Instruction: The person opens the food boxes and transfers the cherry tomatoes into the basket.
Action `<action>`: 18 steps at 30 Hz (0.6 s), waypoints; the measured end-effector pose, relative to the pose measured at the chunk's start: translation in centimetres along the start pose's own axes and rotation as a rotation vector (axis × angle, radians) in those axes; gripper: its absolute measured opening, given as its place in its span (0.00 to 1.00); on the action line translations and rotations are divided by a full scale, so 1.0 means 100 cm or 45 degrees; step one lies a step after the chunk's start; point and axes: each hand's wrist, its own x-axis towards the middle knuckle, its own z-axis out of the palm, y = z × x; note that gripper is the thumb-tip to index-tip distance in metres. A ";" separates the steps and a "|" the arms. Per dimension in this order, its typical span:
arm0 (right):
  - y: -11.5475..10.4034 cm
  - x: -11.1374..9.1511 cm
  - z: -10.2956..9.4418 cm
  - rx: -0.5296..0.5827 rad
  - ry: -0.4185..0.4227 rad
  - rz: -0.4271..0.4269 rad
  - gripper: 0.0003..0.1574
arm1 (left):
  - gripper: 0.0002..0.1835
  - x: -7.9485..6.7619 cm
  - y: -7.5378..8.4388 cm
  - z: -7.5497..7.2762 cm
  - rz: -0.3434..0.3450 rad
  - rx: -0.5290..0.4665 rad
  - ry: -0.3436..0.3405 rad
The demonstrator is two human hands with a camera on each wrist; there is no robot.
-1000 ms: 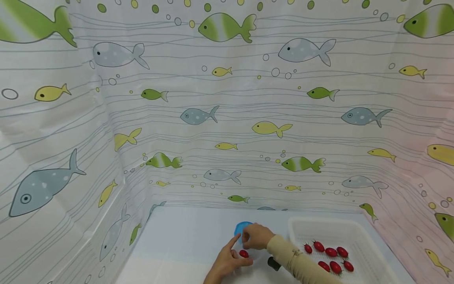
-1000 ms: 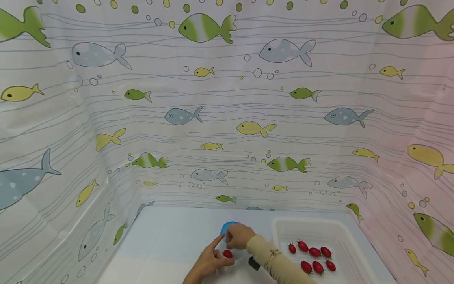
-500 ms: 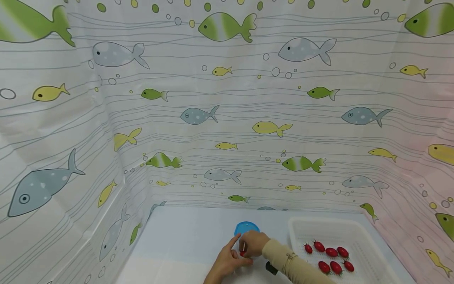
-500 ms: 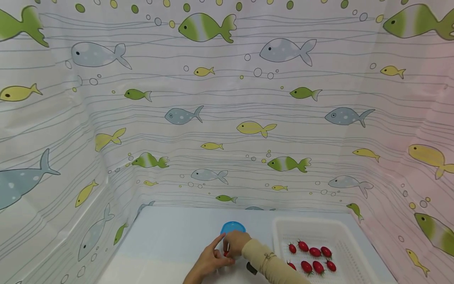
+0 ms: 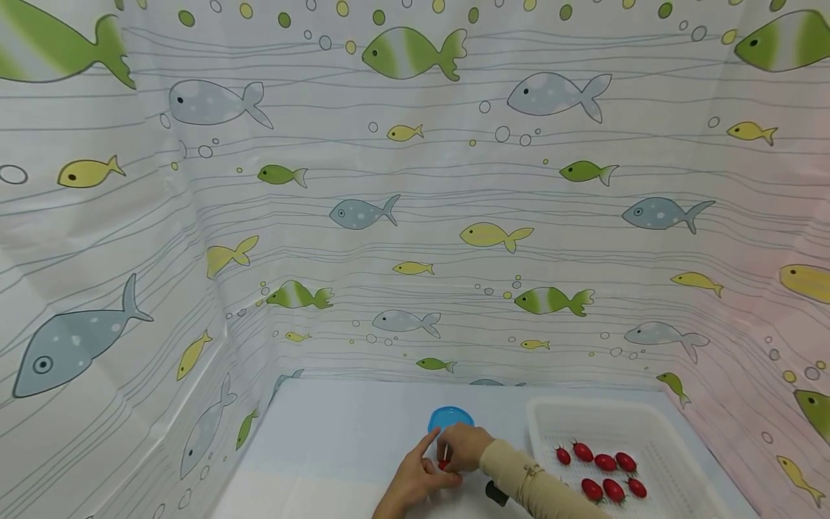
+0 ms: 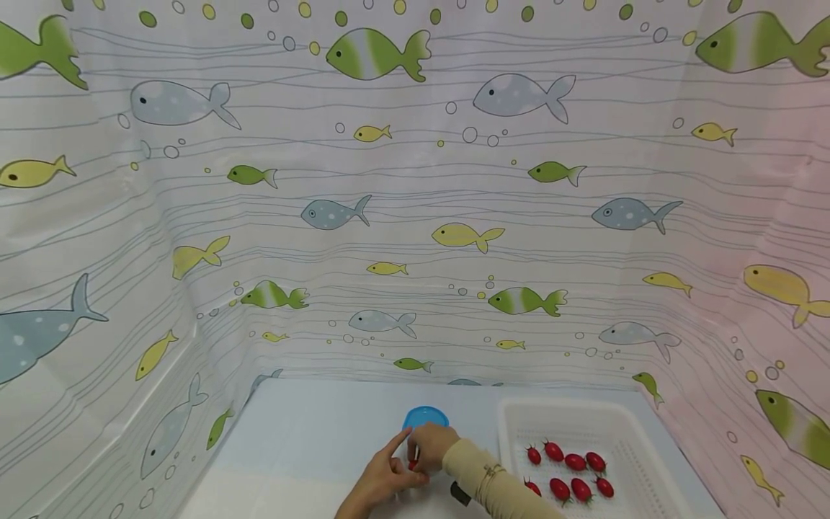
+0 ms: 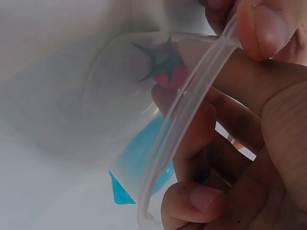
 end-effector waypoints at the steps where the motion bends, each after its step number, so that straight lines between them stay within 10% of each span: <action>1: 0.000 0.000 0.000 -0.006 0.001 -0.006 0.08 | 0.53 0.000 0.000 0.000 0.000 0.000 0.000; 18: 0.001 -0.015 -0.021 -0.013 0.191 -0.237 0.13 | 0.52 -0.001 0.001 0.002 -0.042 0.074 0.046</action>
